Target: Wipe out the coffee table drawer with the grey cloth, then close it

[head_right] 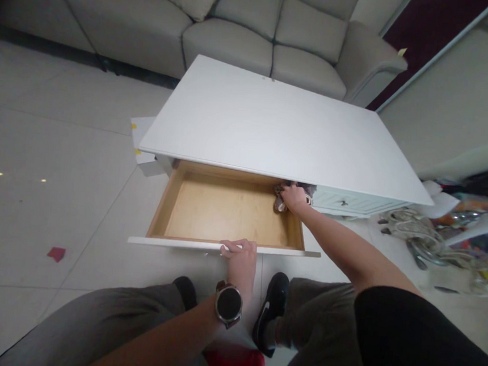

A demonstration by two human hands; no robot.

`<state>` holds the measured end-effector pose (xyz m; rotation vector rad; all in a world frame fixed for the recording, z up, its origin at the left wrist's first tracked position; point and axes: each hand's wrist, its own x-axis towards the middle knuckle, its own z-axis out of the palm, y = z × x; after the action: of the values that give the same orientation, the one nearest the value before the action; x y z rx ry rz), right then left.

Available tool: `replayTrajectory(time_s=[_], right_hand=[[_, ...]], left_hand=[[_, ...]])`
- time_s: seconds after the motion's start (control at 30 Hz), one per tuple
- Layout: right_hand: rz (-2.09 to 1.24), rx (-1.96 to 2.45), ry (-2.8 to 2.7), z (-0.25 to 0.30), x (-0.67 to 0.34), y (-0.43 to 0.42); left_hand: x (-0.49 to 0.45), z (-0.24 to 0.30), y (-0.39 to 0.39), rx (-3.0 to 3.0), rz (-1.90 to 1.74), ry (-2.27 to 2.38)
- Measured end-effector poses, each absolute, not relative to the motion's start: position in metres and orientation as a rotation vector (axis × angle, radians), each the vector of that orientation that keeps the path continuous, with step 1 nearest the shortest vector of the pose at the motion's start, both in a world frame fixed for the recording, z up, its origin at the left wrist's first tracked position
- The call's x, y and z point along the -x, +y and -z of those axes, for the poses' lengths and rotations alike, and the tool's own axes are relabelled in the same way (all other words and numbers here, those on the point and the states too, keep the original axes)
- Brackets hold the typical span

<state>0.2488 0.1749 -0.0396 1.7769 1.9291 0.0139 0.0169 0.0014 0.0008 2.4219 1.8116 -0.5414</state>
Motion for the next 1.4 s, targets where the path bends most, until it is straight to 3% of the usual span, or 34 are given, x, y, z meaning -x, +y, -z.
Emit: replayTrajectory(time_s=[0.2,0.63,1.1,1.4], right_hand=[[0.027,-1.794,1.999,0.038,-0.257,0.168],[0.291,-1.722,2.201,0.016,-0.273,0.025],[-0.036,-1.654,1.949,0.049,-0.248,0.17],[0.111,-1.422,2.006,0.075,-0.242,0.148]], left_hand=[[-0.017,-0.001,0.0,-2.439,0.566,1.825],[-0.018,-0.008,-0.005,-2.353,0.504,1.808],[-0.017,-0.002,0.0,-2.342,0.499,1.743],[-0.019,-0.001,-0.003,-2.404,0.561,1.765]])
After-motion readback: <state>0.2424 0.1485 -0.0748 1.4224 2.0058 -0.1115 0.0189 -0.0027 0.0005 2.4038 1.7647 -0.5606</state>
